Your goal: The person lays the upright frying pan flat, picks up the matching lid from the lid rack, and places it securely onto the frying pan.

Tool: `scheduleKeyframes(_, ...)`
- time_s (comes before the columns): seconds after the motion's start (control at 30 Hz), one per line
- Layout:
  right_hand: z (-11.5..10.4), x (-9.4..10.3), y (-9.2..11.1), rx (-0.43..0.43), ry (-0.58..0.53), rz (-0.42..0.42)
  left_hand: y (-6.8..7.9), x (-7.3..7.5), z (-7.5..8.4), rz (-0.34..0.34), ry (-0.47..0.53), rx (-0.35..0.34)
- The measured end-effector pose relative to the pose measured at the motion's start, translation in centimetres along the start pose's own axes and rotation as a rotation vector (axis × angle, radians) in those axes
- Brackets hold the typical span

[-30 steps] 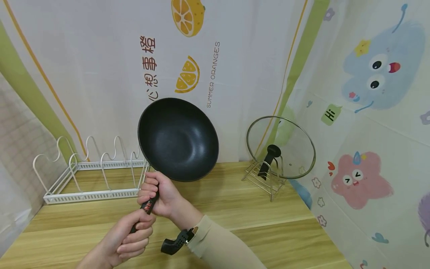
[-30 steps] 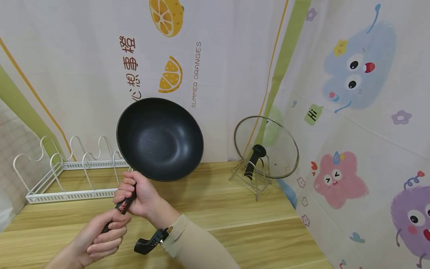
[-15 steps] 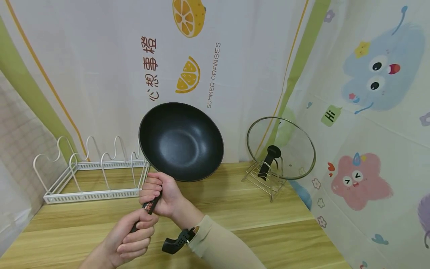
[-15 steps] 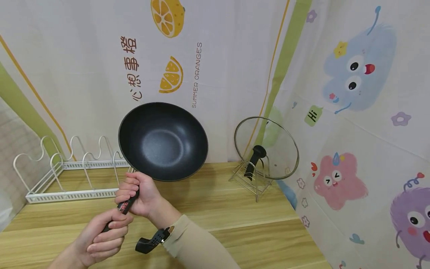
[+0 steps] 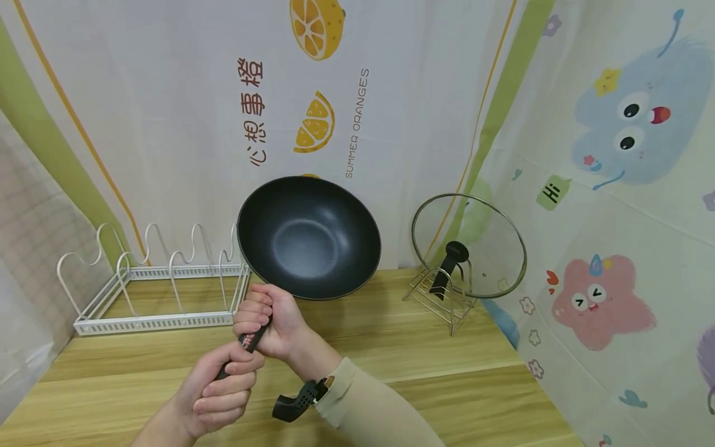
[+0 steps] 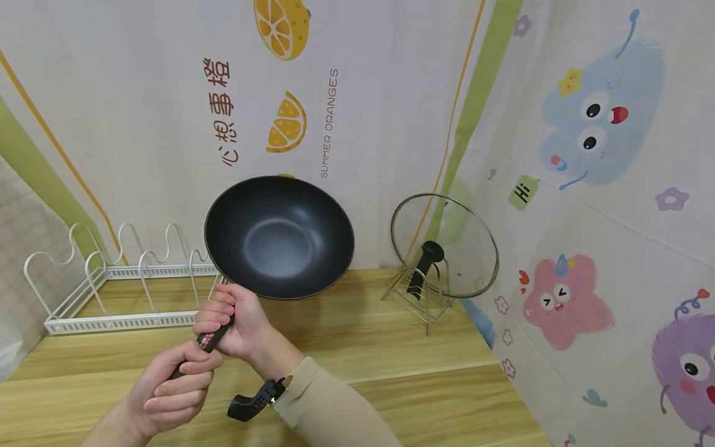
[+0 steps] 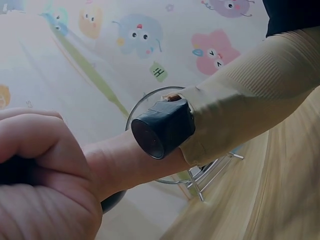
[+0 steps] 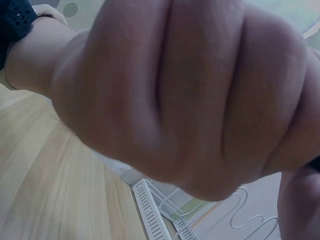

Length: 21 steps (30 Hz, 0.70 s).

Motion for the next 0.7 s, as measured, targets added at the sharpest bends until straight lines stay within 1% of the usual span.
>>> scheduleKeyframes(0.2,-0.1,0.3,0.1,-0.002,-0.006,0.046,-0.3,-0.2,0.1,-0.052,0.032,0.019)
scheduleKeyframes(0.47,-0.2,0.8,0.3,0.010,-0.005,0.108,-0.7,-0.2,0.1,-0.083,0.066,0.016)
scheduleKeyframes(0.7,-0.4,1.4,0.5,0.043,-0.005,0.152,-0.9,0.0,-0.1,-0.097,0.108,0.045)
Point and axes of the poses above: each hand's wrist, its own y-axis away from the middle knuckle, its own x-axis out of the back of the hand, z = x × y, the point moved 7 cm from there along -y, towards the middle knuckle, and after that the axes turned 7 degrees about z, right-handed, at the moved point
